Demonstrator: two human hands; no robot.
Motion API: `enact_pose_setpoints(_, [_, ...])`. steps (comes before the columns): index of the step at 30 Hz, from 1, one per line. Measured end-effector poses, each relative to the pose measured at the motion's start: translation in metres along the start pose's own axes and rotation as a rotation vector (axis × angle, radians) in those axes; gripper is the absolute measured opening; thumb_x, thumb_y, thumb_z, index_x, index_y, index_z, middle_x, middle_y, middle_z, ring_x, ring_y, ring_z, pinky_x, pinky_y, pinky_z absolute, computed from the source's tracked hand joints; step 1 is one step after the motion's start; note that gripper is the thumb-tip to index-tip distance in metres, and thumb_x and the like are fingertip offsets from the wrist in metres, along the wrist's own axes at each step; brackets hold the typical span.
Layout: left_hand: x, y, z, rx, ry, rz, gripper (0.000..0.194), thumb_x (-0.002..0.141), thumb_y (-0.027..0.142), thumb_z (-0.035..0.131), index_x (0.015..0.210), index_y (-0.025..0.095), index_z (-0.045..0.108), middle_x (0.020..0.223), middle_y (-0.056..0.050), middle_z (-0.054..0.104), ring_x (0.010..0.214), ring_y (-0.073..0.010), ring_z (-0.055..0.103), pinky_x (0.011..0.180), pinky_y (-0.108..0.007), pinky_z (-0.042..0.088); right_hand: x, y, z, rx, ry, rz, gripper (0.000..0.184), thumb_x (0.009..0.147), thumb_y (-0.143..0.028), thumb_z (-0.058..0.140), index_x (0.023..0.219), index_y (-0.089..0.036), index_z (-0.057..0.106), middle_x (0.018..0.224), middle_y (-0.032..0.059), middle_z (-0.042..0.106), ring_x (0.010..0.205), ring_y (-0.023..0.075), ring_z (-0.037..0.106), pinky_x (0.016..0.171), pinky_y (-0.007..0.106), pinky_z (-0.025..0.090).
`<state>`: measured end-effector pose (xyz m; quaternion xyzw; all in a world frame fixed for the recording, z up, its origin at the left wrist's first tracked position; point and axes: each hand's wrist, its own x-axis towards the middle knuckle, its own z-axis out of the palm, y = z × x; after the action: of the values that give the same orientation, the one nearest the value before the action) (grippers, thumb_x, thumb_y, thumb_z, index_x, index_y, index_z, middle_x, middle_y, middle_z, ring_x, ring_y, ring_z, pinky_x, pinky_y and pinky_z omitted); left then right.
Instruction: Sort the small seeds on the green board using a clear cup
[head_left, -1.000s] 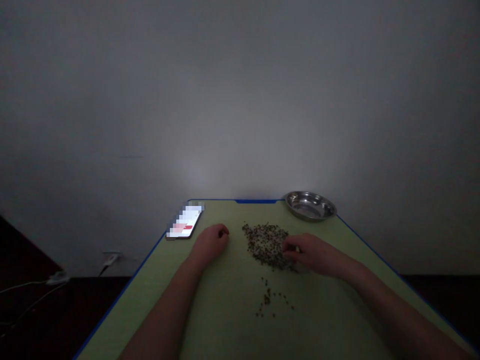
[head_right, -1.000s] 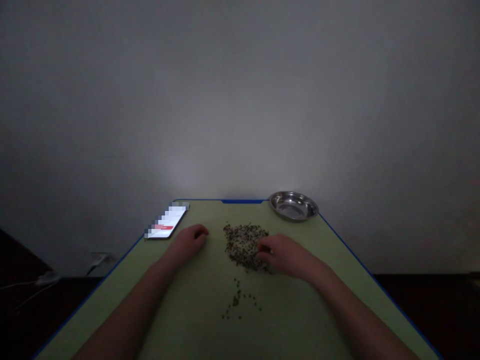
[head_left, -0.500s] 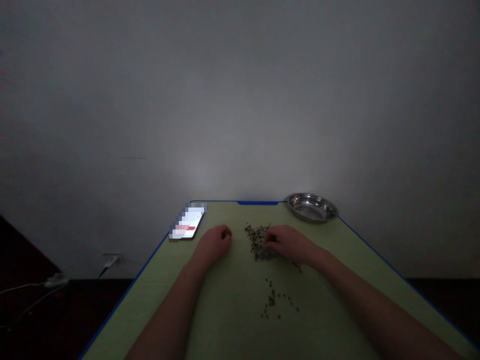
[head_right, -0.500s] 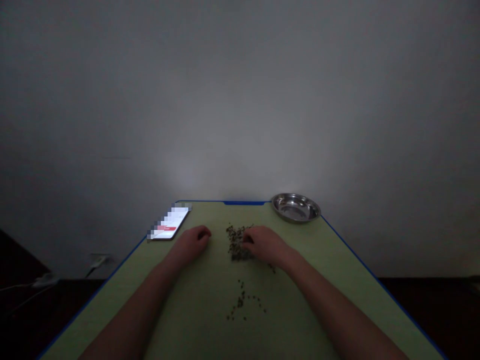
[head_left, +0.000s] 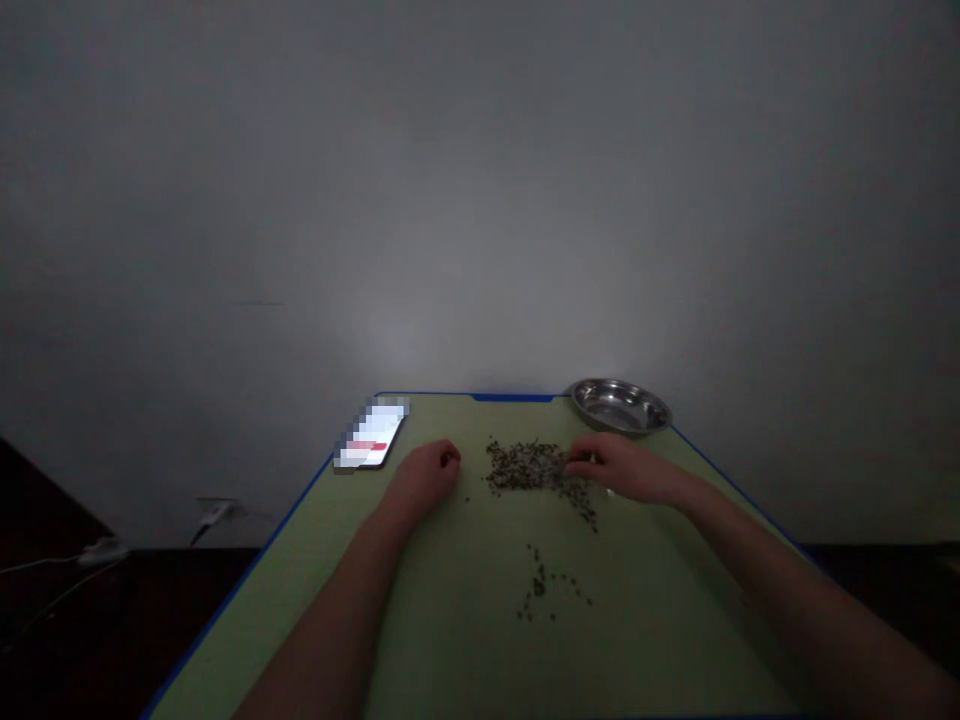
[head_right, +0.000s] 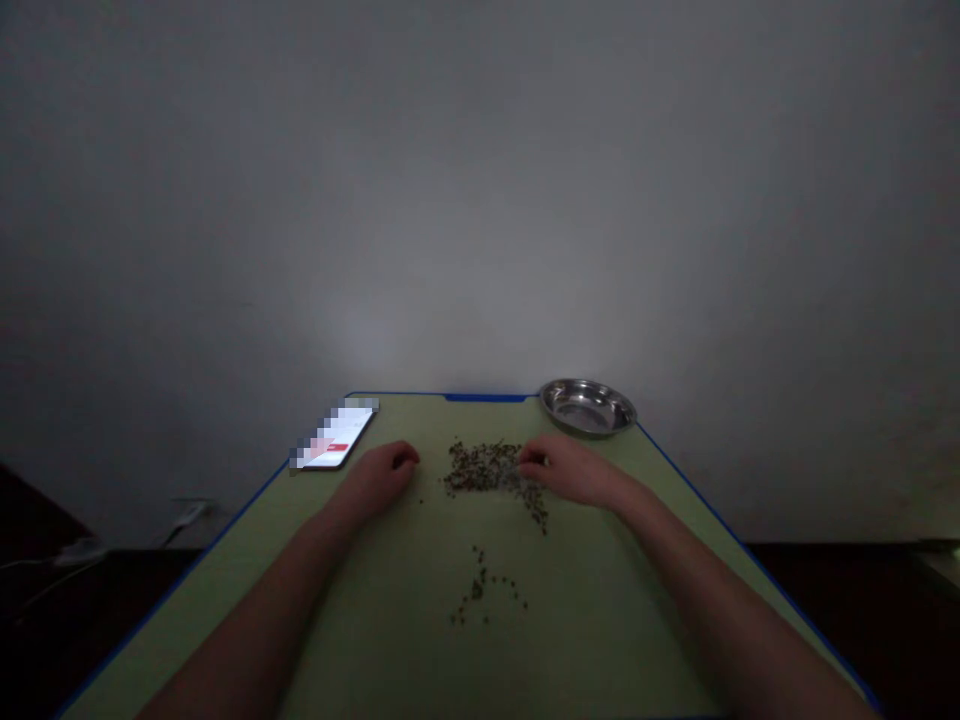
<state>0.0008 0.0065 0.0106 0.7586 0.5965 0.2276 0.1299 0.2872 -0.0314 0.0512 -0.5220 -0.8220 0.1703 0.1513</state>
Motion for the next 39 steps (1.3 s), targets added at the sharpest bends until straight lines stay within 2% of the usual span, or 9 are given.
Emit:
enact_pose_setpoints(4, [0.002, -0.003, 0.002, -0.023, 0.038, -0.006, 0.024, 0.075, 0.020, 0.045, 0.087, 0.017, 0.066, 0.085, -0.007, 0.068, 0.077, -0.0171, 0.059, 0.070, -0.027, 0.041, -0.032, 0.010, -0.003, 0.030, -0.087, 0.022, 0.018, 0.082, -0.029, 0.052, 0.080, -0.017, 0.066, 0.076, 0.0030, 0.064, 0.067, 0.0152, 0.055, 0.061, 0.026, 0.040])
enact_pose_setpoints(8, [0.003, -0.006, -0.001, -0.058, 0.095, -0.006, 0.024, 0.076, 0.022, 0.045, 0.087, 0.017, 0.065, 0.084, -0.007, 0.068, 0.077, -0.0169, 0.059, 0.070, -0.027, 0.041, -0.041, 0.013, 0.009, 0.043, -0.084, 0.059, 0.014, 0.080, -0.027, 0.054, 0.081, -0.017, 0.065, 0.076, 0.0031, 0.064, 0.068, 0.0158, 0.056, 0.060, 0.026, 0.040])
enact_pose_setpoints(12, [0.002, -0.006, -0.005, -0.066, 0.139, -0.010, 0.024, 0.076, 0.022, 0.044, 0.086, 0.016, 0.065, 0.084, -0.007, 0.067, 0.077, -0.0166, 0.059, 0.071, -0.027, 0.041, -0.027, 0.012, 0.023, 0.039, 0.025, 0.073, 0.014, 0.079, -0.025, 0.054, 0.081, -0.017, 0.065, 0.077, 0.0036, 0.066, 0.069, 0.0164, 0.058, 0.060, 0.026, 0.040])
enact_pose_setpoints(17, [0.000, -0.006, -0.007, -0.067, 0.132, -0.011, 0.024, 0.076, 0.021, 0.044, 0.086, 0.016, 0.065, 0.085, -0.007, 0.068, 0.078, -0.0171, 0.060, 0.071, -0.028, 0.042, 0.003, 0.013, 0.030, -0.038, 0.149, 0.009, 0.014, 0.080, -0.024, 0.055, 0.079, -0.016, 0.066, 0.077, 0.0047, 0.066, 0.071, 0.0169, 0.058, 0.063, 0.026, 0.039])
enact_pose_setpoints(21, [-0.001, -0.005, -0.007, -0.074, 0.113, -0.028, 0.024, 0.076, 0.021, 0.044, 0.086, 0.016, 0.065, 0.084, -0.006, 0.068, 0.077, -0.0167, 0.060, 0.070, -0.027, 0.042, 0.024, 0.014, 0.034, -0.070, 0.223, 0.016, 0.015, 0.081, -0.024, 0.055, 0.084, -0.016, 0.067, 0.082, 0.0065, 0.068, 0.074, 0.0175, 0.058, 0.064, 0.026, 0.040])
enact_pose_setpoints(26, [-0.001, -0.002, -0.009, -0.075, 0.107, -0.034, 0.024, 0.075, 0.020, 0.045, 0.086, 0.016, 0.066, 0.083, -0.006, 0.068, 0.076, -0.0164, 0.060, 0.069, -0.027, 0.042, 0.040, 0.010, 0.030, -0.064, 0.224, -0.011, 0.018, 0.083, -0.023, 0.053, 0.087, -0.016, 0.070, 0.087, 0.0069, 0.070, 0.081, 0.0183, 0.060, 0.071, 0.027, 0.041])
enact_pose_setpoints(32, [0.001, -0.003, -0.007, -0.071, 0.114, -0.029, 0.024, 0.076, 0.021, 0.045, 0.086, 0.016, 0.066, 0.080, -0.006, 0.068, 0.073, -0.0162, 0.059, 0.066, -0.027, 0.041, 0.034, -0.005, 0.017, -0.065, 0.216, -0.029, 0.022, 0.084, -0.024, 0.051, 0.084, -0.018, 0.072, 0.087, 0.0070, 0.071, 0.080, 0.0182, 0.061, 0.070, 0.027, 0.041])
enact_pose_setpoints(36, [0.001, -0.003, -0.006, -0.061, 0.124, -0.030, 0.023, 0.076, 0.020, 0.045, 0.085, 0.016, 0.066, 0.081, -0.007, 0.067, 0.074, -0.0163, 0.059, 0.067, -0.027, 0.040, 0.028, -0.024, 0.028, -0.069, 0.142, -0.060, 0.021, 0.083, -0.024, 0.051, 0.079, -0.018, 0.071, 0.078, 0.0057, 0.071, 0.070, 0.0162, 0.060, 0.062, 0.026, 0.039])
enact_pose_setpoints(39, [0.001, -0.005, -0.005, -0.060, 0.125, -0.026, 0.024, 0.076, 0.020, 0.045, 0.086, 0.017, 0.066, 0.083, -0.007, 0.068, 0.076, -0.0166, 0.059, 0.069, -0.027, 0.041, 0.031, -0.035, 0.043, -0.075, 0.097, -0.061, 0.021, 0.083, -0.026, 0.053, 0.080, -0.018, 0.071, 0.080, 0.0055, 0.071, 0.070, 0.0159, 0.060, 0.062, 0.025, 0.039])
